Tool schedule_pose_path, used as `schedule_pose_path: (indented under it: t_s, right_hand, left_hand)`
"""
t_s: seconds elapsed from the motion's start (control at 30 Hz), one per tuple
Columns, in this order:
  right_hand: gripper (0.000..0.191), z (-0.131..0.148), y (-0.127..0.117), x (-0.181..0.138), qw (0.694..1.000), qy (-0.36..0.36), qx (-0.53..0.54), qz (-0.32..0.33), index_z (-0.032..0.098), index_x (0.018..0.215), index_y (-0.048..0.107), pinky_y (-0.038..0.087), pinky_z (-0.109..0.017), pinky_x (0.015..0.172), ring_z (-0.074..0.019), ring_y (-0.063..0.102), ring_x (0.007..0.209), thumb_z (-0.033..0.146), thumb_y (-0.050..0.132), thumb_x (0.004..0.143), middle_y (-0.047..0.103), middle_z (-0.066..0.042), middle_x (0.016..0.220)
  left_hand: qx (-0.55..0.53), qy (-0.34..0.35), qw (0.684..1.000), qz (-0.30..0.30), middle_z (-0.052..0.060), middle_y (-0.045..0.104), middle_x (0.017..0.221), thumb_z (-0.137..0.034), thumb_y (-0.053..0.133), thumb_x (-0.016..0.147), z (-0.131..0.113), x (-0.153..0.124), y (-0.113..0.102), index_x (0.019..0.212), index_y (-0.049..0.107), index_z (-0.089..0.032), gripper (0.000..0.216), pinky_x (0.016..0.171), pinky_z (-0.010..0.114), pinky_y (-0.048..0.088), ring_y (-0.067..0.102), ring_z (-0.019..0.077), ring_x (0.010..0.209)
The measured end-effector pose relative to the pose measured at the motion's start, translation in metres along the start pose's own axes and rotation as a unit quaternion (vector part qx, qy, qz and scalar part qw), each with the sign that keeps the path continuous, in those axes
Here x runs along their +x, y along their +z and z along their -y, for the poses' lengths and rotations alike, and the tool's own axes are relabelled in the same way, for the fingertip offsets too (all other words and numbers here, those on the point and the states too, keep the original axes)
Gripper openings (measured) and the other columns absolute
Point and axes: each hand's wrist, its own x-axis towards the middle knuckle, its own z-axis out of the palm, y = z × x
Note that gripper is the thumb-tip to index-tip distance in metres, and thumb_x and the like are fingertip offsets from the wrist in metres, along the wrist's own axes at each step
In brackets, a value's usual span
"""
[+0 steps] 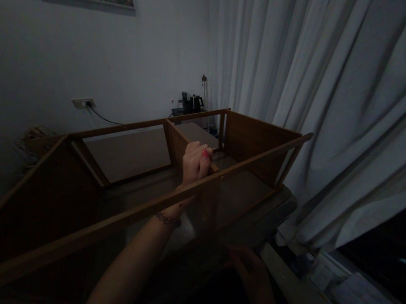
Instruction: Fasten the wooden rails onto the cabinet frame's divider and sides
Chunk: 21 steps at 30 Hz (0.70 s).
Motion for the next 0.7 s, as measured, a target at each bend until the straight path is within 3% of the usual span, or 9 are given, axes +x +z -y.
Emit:
schedule_pose_path:
  t_s: [0.2,0.4,0.6,0.7]
  right_hand:
    - [0.037,-0.001,-0.001,-0.002,1.0,0.021,-0.004,-0.001,0.019,0.086,0.075,0.053,-0.027,0.069,-0.0216,0.069,0.077,0.053,0.06,0.083,0.075,-0.006,0.083]
    - [0.029,-0.003,0.009,-0.001,0.997,-0.04,-0.056,-0.019,0.022,0.084,0.075,0.054,-0.026,0.072,-0.0208,0.069,0.079,0.047,0.06,0.084,0.075,-0.006,0.086]
    - [0.038,-0.009,0.013,-0.001,0.999,-0.019,-0.034,-0.004,0.019,0.098,0.07,0.051,-0.023,0.054,-0.0156,0.064,0.059,0.052,0.06,0.084,0.072,-0.005,0.075]
    - [0.048,-0.014,0.014,-0.001,1.0,0.005,0.005,0.016,0.016,0.107,0.064,0.044,-0.02,0.044,-0.0127,0.058,0.047,0.058,0.055,0.086,0.065,0.0,0.058]
  left_hand:
    - [0.01,-0.02,1.0,0.003,0.0,0.037,0.056,-0.037,0.014,0.102,-0.001,-0.001,0.0,0.059,0.032,-0.021,0.049,0.067,0.032,0.036,0.039,0.0157,0.062]
    - [0.001,-0.013,1.0,-0.006,0.0,0.038,0.057,-0.037,0.015,0.102,-0.001,0.0,0.001,0.06,0.033,-0.021,0.049,0.066,0.032,0.036,0.039,0.0154,0.062]
    - [-0.002,-0.003,1.0,-0.009,-0.001,0.037,0.055,-0.037,0.014,0.102,-0.001,0.001,0.001,0.06,0.032,-0.021,0.048,0.067,0.032,0.036,0.038,0.0151,0.059]
    - [0.006,-0.008,1.0,-0.003,0.0,0.037,0.056,-0.037,0.015,0.102,-0.001,0.001,0.001,0.06,0.03,-0.021,0.048,0.067,0.032,0.036,0.038,0.0152,0.06]
